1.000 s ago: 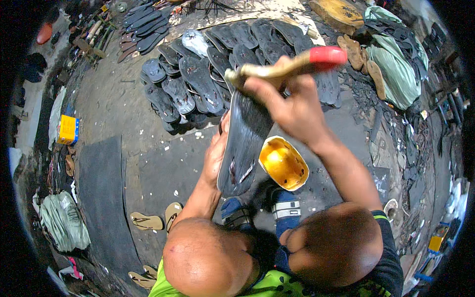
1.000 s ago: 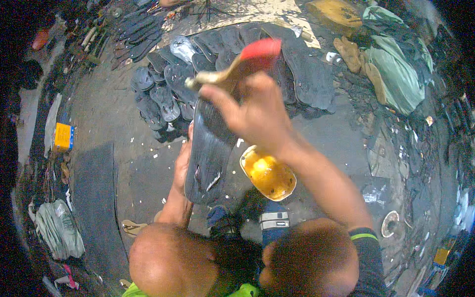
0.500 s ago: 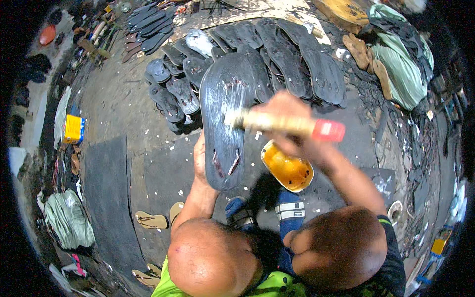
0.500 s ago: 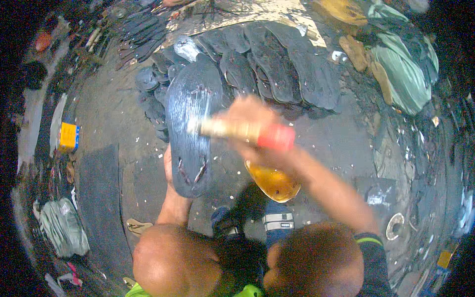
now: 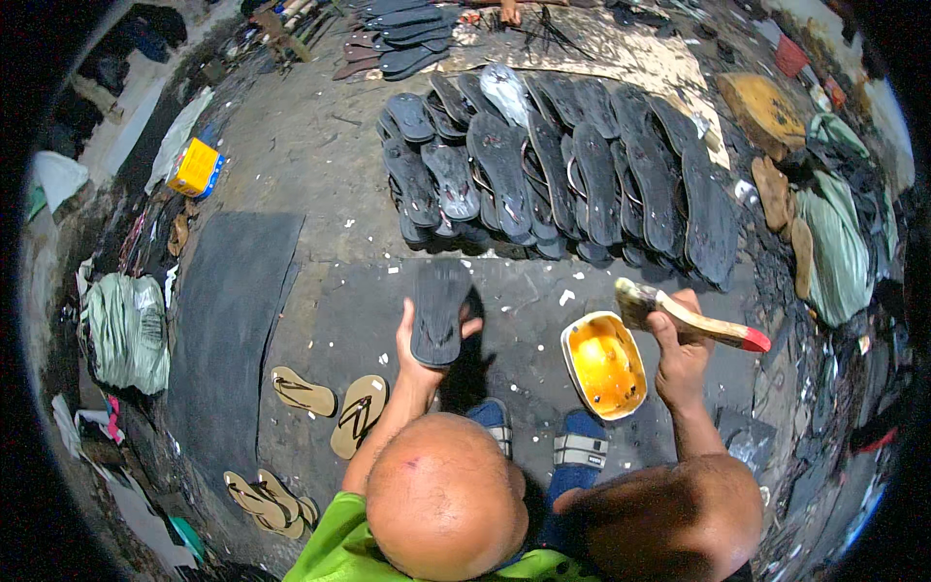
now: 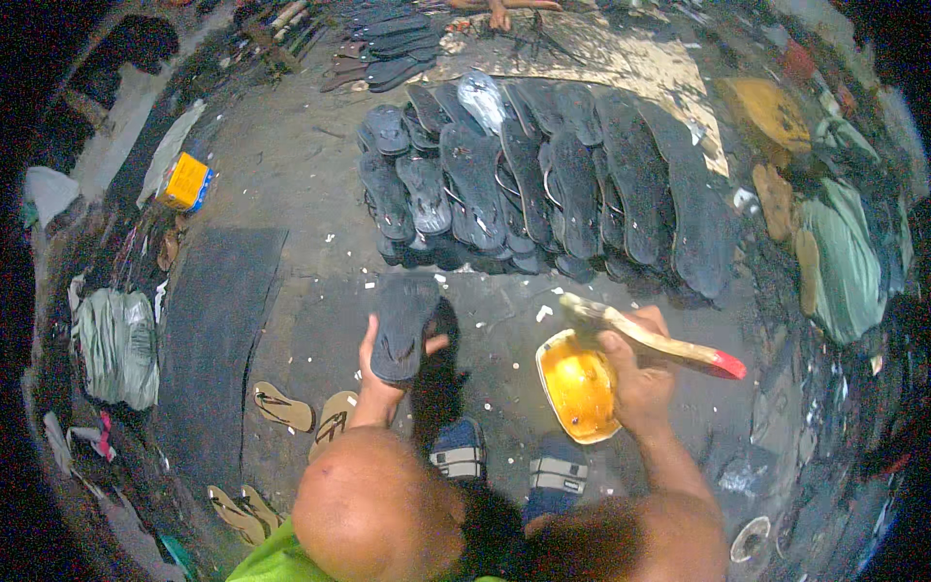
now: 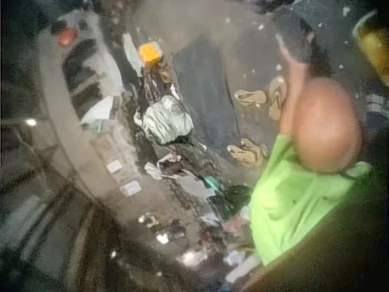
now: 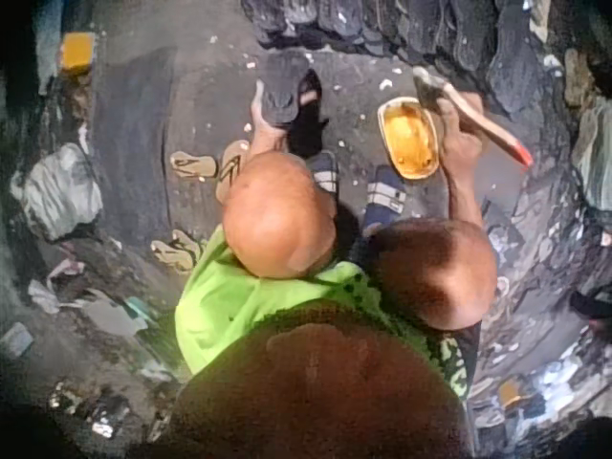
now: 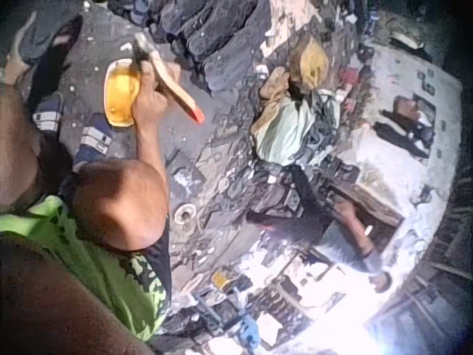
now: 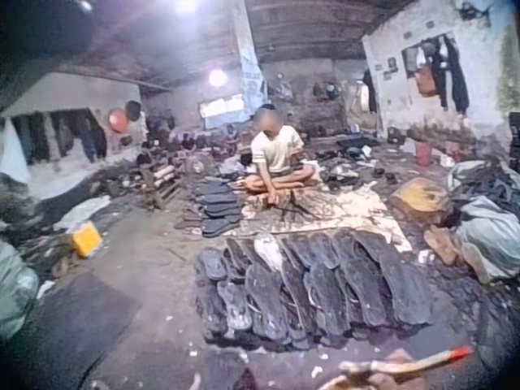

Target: The person applies a yellow adhesive to the soles of black flip-flops using a brush, then places them in a pile. Later, the person spreads the same adhesive onto a large black sheet on the floor.

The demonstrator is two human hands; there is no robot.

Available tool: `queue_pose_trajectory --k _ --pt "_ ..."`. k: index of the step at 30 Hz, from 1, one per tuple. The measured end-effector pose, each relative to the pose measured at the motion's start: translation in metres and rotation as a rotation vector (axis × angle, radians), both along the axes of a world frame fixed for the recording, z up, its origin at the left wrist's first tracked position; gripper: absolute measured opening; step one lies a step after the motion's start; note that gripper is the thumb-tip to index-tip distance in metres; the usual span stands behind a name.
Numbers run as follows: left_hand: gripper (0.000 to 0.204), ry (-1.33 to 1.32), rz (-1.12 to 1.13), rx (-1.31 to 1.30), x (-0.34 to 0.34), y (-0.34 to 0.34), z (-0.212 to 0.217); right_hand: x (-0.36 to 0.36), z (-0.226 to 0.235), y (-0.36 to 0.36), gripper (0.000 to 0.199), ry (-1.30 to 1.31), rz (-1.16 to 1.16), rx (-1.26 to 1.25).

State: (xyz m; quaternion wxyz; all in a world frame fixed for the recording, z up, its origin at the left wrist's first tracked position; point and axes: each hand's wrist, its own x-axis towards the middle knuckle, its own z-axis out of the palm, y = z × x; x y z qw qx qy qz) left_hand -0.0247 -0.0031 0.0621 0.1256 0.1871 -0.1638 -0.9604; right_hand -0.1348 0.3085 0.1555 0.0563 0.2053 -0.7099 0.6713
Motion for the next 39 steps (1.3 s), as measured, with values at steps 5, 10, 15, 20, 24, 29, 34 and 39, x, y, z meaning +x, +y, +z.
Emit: queue_pose_trajectory --k 5,10,15,20,24,29,34,39 --pt "0.047 -0.249 0.105 0.156 0.092 0.002 -0.030 0.007 -0.033 0.019 0.019 -0.240 -0.160 0.015" --pt "0.022 -0.821 0.041 0.079 0.120 0.005 -0.032 0.003 -0.063 0.047 0.034 -0.333 -0.355 0.112" --pt "0.023 -0.440 0.168 -0.406 0.044 -0.026 0.013 0.001 -0.046 0.043 0.035 -0.338 -0.406 0.109" --pt "0.022 -0.187 0.326 -0.544 -0.174 -0.137 0.037 -0.014 -0.063 0.070 0.038 -0.371 -0.508 0.084" --pt "0.024 -0.279 0.484 -0.564 -0.297 -0.210 0.027 -0.010 -0.051 0.048 0.030 -0.312 -0.519 0.107" --pt "0.020 -0.351 0.385 -0.443 -0.321 -0.192 0.001 -0.010 -0.072 0.062 0.025 -0.358 -0.566 0.117" --pt "0.052 -0.276 0.115 -0.789 -0.157 -0.105 0.006 0.003 -0.062 0.059 0.037 -0.412 -0.421 0.297" --pt "0.044 -1.151 0.645 -1.908 0.095 -0.161 -0.060 0.013 -0.076 0.056 0.050 -0.383 -0.285 0.442"
